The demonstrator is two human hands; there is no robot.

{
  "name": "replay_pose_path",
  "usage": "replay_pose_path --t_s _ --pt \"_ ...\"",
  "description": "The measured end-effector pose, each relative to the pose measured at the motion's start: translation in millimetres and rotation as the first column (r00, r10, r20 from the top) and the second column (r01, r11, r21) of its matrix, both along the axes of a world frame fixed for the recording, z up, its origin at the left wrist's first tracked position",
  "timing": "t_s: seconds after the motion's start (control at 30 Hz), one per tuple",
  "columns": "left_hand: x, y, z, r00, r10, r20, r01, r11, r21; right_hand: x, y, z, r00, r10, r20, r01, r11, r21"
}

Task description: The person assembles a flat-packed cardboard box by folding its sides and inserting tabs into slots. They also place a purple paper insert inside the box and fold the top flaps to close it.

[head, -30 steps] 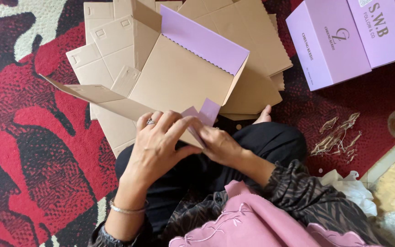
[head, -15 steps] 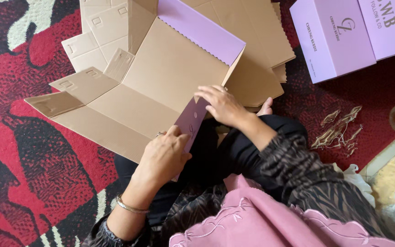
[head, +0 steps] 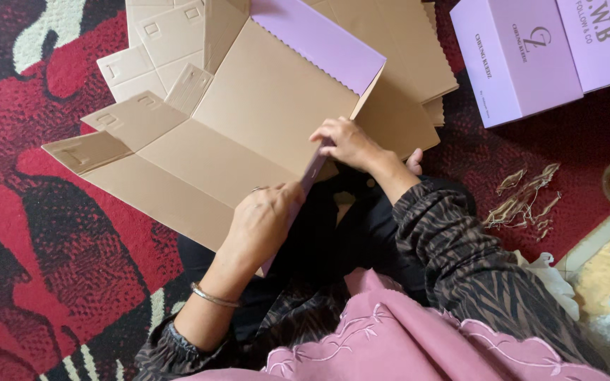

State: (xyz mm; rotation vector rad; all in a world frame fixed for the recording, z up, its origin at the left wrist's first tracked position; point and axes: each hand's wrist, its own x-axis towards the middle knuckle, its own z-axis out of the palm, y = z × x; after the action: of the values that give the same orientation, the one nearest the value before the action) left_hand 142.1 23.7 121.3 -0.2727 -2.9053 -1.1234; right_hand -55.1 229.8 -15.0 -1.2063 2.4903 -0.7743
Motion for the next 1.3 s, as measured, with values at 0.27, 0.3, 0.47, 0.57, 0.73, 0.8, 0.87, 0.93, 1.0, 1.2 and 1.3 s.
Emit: replay_pose_path --t_s 0.27,0.3,0.47,0.57,0.73,0.8,0.87,0.93,1.0,1.2,1.3 --pt "-11 15 13 0.978 -0.19 0.091 0.208 0.937 -0.279 -16 1 22 0.973 0.072 0.221 -0.092 0.992 0.083" --pt "-14 15 16 0.977 -0.193 0.094 0.214 0.919 -0.331 -15 0 29 0.966 0.077 0.246 -0.101 0.991 0.085" --pt "-27 1 49 0.958 -0.282 0.047 0.265 0.815 -0.515 -1 -14 77 0.93 0.202 0.305 -0.238 0.968 0.083" --pt "-36 -8 77 0.942 -0.324 0.085 0.32 0.793 -0.518 11 -24 105 0.92 0.194 0.339 -0.246 0.962 0.117" --pt "-62 21 101 0.944 -0.28 0.174 0.307 0.549 -0.778 20 -36 133 0.913 0.23 0.337 -0.298 0.941 0.163" --pt "-70 29 102 0.948 -0.301 0.104 0.259 0.539 -0.801 22 -38 138 0.908 0.231 0.35 -0.305 0.937 0.172" --pt "-77 31 101 0.945 -0.326 0.035 0.216 0.539 -0.814 23 -38 141 0.901 0.234 0.365 -0.312 0.934 0.172" --pt "-84 31 97 0.934 -0.354 -0.04 0.172 0.548 -0.818 23 -37 142 0.894 0.237 0.379 -0.317 0.934 0.164" --pt "-88 28 92 0.938 -0.344 -0.029 0.192 0.589 -0.785 24 -35 142 0.883 0.236 0.406 -0.319 0.936 0.15" --pt "-88 11 80 0.918 -0.362 -0.16 0.167 0.721 -0.672 32 -29 128 0.881 0.144 0.451 -0.181 0.983 0.039" --pt "-85 4 83 0.902 -0.298 -0.314 0.071 0.817 -0.572 34 -28 123 0.917 0.114 0.382 -0.017 0.968 -0.249"
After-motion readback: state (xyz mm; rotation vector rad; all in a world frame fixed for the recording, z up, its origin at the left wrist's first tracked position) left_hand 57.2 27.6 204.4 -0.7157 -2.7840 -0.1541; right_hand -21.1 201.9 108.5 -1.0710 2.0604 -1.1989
